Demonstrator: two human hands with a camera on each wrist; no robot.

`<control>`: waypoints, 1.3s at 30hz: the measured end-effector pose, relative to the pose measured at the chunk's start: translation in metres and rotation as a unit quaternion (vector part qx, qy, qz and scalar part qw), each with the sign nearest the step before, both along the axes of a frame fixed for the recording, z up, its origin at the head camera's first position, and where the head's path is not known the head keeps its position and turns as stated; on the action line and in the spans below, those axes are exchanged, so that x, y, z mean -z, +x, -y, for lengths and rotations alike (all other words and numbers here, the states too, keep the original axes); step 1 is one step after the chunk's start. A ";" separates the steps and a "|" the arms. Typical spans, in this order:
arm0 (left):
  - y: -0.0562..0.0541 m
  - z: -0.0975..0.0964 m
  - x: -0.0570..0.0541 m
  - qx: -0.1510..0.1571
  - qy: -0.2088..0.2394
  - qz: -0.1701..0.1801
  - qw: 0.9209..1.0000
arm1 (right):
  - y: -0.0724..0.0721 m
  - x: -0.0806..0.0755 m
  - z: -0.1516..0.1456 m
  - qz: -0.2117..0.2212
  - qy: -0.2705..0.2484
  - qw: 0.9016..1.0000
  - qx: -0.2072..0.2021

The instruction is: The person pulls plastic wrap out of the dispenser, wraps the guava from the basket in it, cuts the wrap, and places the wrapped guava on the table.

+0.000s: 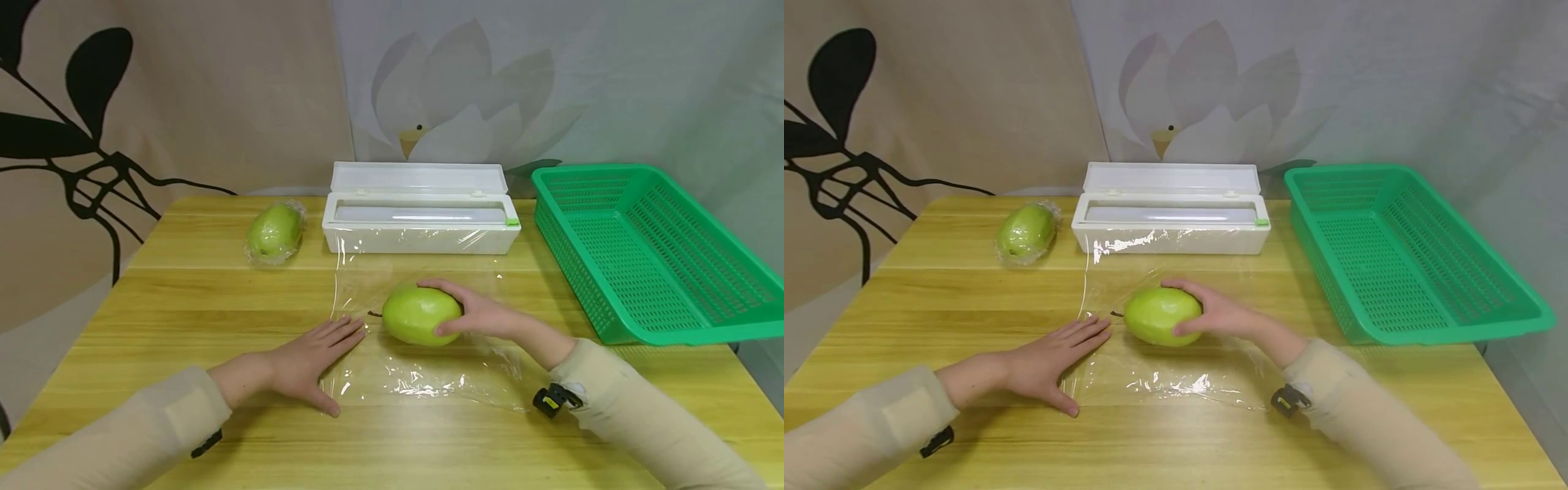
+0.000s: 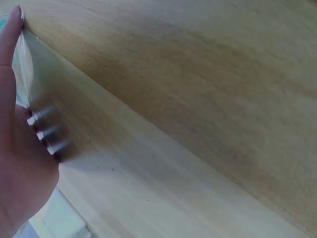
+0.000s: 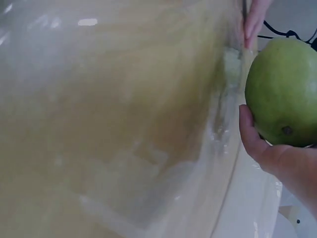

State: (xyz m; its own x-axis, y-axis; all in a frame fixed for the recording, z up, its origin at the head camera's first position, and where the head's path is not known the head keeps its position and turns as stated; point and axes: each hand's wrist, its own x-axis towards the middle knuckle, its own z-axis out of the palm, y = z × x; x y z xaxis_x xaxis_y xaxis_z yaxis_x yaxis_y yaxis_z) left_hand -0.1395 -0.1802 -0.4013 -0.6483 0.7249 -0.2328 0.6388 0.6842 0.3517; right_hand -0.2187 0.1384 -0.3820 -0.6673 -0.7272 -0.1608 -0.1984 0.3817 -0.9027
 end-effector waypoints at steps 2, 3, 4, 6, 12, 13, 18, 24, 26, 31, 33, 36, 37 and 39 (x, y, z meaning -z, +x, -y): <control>0.000 0.000 0.000 -0.001 -0.001 0.005 1.000 | 0.001 0.003 0.001 0.001 0.006 1.000 0.002; 0.000 0.000 0.000 -0.003 -0.002 0.007 1.000 | 0.001 0.004 0.000 0.000 0.008 1.000 0.002; 0.000 0.000 0.000 -0.002 -0.002 0.007 1.000 | 0.001 0.005 0.000 0.000 0.011 1.000 0.003; 0.000 0.000 0.000 -0.002 -0.001 0.007 1.000 | 0.001 0.006 0.001 0.000 0.016 1.000 0.002; 0.000 0.000 0.000 -0.003 -0.003 0.004 1.000 | 0.001 0.006 0.002 -0.005 0.028 1.000 -0.007; 0.000 0.001 0.000 -0.005 -0.005 0.006 1.000 | 0.001 0.005 0.002 -0.007 0.031 0.999 -0.009; 0.000 0.001 0.000 -0.014 -0.013 0.016 1.000 | 0.001 0.003 0.001 -0.010 0.051 0.999 -0.008; 0.000 0.002 -0.001 -0.016 -0.023 0.012 1.000 | -0.001 0.003 -0.004 -0.011 0.039 0.999 -0.004; 0.000 0.002 -0.001 -0.014 -0.025 0.008 1.000 | -0.001 0.004 -0.005 -0.016 0.040 0.999 -0.007; 0.000 0.002 0.001 -0.015 -0.024 0.000 1.000 | -0.002 0.004 -0.006 -0.021 0.050 0.998 -0.011; -0.001 0.001 0.001 -0.017 -0.021 -0.002 1.000 | -0.002 0.005 -0.007 -0.020 0.051 0.998 -0.012; -0.001 0.000 0.001 -0.020 -0.020 -0.002 1.000 | -0.001 0.004 -0.008 -0.015 0.042 0.999 -0.009; -0.001 0.000 0.000 -0.021 -0.020 0.000 1.000 | -0.001 0.003 -0.008 -0.016 0.036 0.999 -0.005; -0.001 -0.001 -0.001 -0.024 -0.023 0.004 0.999 | 0.002 -0.001 -0.011 -0.023 0.021 0.999 0.013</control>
State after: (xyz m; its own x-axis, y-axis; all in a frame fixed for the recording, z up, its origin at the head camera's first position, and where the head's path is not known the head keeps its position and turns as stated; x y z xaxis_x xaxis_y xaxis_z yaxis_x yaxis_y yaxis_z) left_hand -0.1400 -0.1793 -0.4004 -0.6800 0.6817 -0.2699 0.6022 0.7293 0.3247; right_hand -0.2171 0.1491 -0.3809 -0.6926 -0.7035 -0.1592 -0.2294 0.4241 -0.8761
